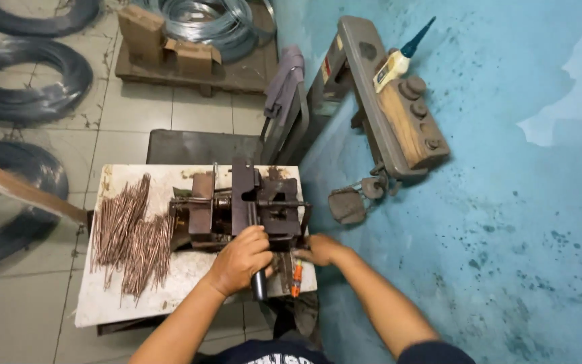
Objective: Manually feeding and processing metal wires using a lever-operated machine.
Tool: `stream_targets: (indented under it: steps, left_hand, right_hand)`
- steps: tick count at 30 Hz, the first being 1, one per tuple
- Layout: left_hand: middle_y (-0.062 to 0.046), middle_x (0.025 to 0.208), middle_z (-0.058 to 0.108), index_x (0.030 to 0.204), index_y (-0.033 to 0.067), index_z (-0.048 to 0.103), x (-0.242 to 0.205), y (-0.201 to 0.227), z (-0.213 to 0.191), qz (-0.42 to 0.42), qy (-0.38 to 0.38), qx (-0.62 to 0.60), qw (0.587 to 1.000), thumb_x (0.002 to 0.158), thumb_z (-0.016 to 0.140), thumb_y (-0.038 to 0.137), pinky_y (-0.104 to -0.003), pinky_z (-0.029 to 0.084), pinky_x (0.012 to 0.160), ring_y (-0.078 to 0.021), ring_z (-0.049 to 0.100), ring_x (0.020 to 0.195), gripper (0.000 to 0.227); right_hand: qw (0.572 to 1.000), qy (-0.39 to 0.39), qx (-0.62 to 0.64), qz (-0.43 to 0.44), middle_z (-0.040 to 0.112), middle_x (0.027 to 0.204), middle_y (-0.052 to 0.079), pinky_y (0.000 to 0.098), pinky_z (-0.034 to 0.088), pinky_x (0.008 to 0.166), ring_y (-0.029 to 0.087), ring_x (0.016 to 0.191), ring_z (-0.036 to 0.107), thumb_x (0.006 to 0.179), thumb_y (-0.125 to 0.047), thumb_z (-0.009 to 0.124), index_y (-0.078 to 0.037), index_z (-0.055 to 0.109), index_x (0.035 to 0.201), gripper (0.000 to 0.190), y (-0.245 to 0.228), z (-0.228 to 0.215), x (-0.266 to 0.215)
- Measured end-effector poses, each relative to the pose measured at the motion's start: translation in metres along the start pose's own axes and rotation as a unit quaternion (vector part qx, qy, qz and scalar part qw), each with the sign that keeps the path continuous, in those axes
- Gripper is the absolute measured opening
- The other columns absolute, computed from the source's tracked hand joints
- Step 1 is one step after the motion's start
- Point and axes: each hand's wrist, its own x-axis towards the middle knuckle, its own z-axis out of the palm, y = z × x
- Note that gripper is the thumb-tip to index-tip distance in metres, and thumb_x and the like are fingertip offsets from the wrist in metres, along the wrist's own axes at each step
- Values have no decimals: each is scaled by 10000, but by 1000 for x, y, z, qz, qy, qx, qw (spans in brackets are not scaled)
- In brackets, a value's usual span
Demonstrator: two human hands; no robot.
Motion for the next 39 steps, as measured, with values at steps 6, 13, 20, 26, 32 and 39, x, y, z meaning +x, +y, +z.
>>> stream_targets:
  steps: [6,13,20,26,32,39]
  left_hand:
    - [-57,694,516,662,103,560,-2,-17,18,16,85,52,995,924,647,241,-459,528,970,-289,647,778,309]
    - [-71,666,543,689,75,594,49,-17,-17,-16,111,35,993,906,647,210,-465,551,927,-297,659,729,261]
    - [-58,635,546,681,100,484,115,-39,-62,-221,133,-37,965,960,631,220,-354,405,620,-219,516,620,337]
    - [-105,722,582,846,103,453,160,-93,-75,-409,200,19,890,947,687,376,-445,405,657,-320,517,667,373]
    - [-176,1025,611,1079,80,422,175,-128,-87,-507,166,69,843,971,644,425,-542,448,754,-421,576,934,424]
    - [-207,1458,478,1530,63,334,139,-202,-69,-442,133,53,886,920,626,215,-475,389,1083,-415,494,1287,693]
  right_hand:
    - [999,44,2,28,667,1288,212,521,467,1057,403,1276,574,931,-745,431,-8,642,1299,850,-49,-16,-89]
    - [993,82,42,70,708,1209,194,506,521,996,389,1224,621,901,-779,440,-53,698,1237,841,-64,-26,-115]
    - [985,95,40,135,552,789,156,478,427,715,339,785,554,958,-757,318,-90,544,665,763,-39,-10,-90]
    - [986,94,53,126,416,590,71,441,347,690,266,575,416,1022,-618,367,-119,417,572,674,-10,3,-78]
    - [986,105,32,129,649,902,164,518,378,946,366,945,607,1000,-605,299,-52,637,787,683,-1,17,-47]
    - [987,96,27,124,656,1062,142,465,328,1013,306,1079,577,1019,-612,254,-68,669,944,688,10,28,-27]
